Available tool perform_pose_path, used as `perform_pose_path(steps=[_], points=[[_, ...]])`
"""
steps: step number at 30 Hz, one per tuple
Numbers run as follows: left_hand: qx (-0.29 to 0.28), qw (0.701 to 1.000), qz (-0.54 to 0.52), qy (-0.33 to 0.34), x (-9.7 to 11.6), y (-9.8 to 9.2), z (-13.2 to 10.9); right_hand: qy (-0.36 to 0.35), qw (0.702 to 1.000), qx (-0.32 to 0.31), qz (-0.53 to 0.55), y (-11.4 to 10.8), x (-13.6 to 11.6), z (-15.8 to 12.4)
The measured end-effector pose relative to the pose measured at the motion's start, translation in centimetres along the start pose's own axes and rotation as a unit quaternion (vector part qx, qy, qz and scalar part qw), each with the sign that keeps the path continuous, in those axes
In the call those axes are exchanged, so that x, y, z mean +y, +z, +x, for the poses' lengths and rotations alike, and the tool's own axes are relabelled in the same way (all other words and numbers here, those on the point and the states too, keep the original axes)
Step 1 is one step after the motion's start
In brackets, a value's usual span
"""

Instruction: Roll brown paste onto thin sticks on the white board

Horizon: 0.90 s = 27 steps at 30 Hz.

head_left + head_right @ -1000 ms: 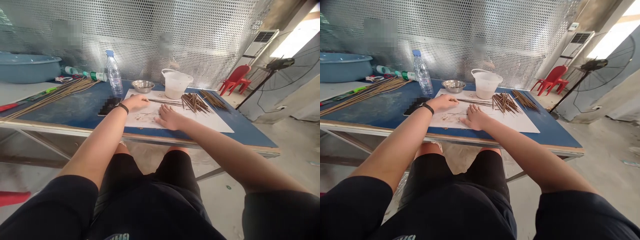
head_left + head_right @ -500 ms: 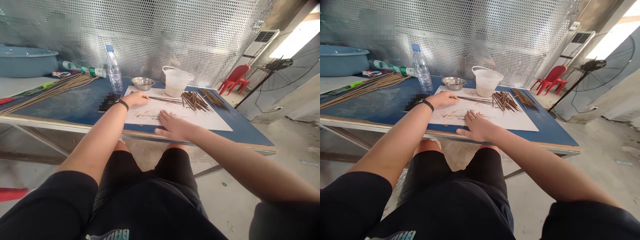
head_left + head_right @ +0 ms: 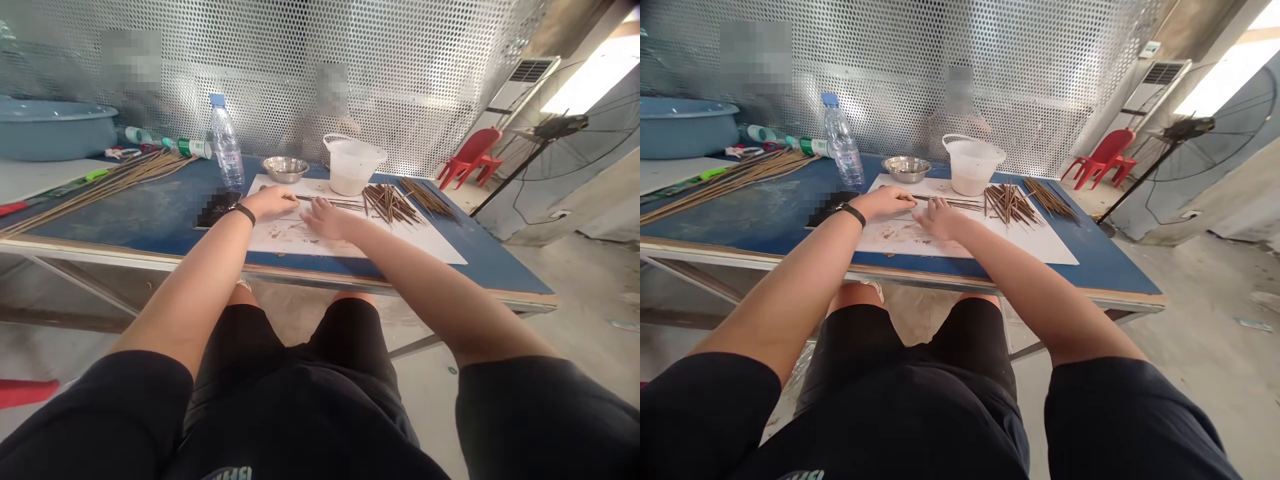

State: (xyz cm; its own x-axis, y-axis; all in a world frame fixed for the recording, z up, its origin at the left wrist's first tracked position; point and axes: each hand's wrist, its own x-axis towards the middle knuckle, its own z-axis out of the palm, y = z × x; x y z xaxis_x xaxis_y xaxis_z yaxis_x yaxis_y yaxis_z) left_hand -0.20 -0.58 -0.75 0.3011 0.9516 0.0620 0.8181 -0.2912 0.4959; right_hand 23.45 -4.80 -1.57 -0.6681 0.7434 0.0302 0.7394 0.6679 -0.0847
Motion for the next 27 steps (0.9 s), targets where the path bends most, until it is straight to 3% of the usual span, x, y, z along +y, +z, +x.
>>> perform_pose_path(steps=[3, 8, 11, 16, 21, 27], points=[[0.0, 1.0, 0.004, -0.001, 0.1, -0.2, 0.0, 0.06, 0.998, 0.001, -0.002, -1.1, 1.7, -0.1], [-0.026, 1.0, 0.011, 0.008, 0.2, -0.7, -0.2, 0.035, 0.998, 0.058, -0.017, -1.3, 2.2, -3.2], [-0.03, 0.999, 0.001, 0.028, 0.2, -0.9, -0.4, 0.058, 0.993, 0.098, -0.009, -1.5, 1.9, -4.6], [-0.038, 0.999, -0.008, 0.028, 0.2, -0.9, -0.7, 0.128, 0.984, 0.115, 0.048, -2.6, 2.2, -5.6], [-0.056, 0.997, -0.003, 0.045, 0.5, -1.0, -0.7, 0.113, 0.98, 0.145, 0.074, -2.5, 3.2, -5.6], [-0.055, 0.998, 0.004, 0.039, 1.1, -1.0, -0.6, 0.116, 0.992, 0.056, 0.002, -2.2, 2.3, -4.3]])
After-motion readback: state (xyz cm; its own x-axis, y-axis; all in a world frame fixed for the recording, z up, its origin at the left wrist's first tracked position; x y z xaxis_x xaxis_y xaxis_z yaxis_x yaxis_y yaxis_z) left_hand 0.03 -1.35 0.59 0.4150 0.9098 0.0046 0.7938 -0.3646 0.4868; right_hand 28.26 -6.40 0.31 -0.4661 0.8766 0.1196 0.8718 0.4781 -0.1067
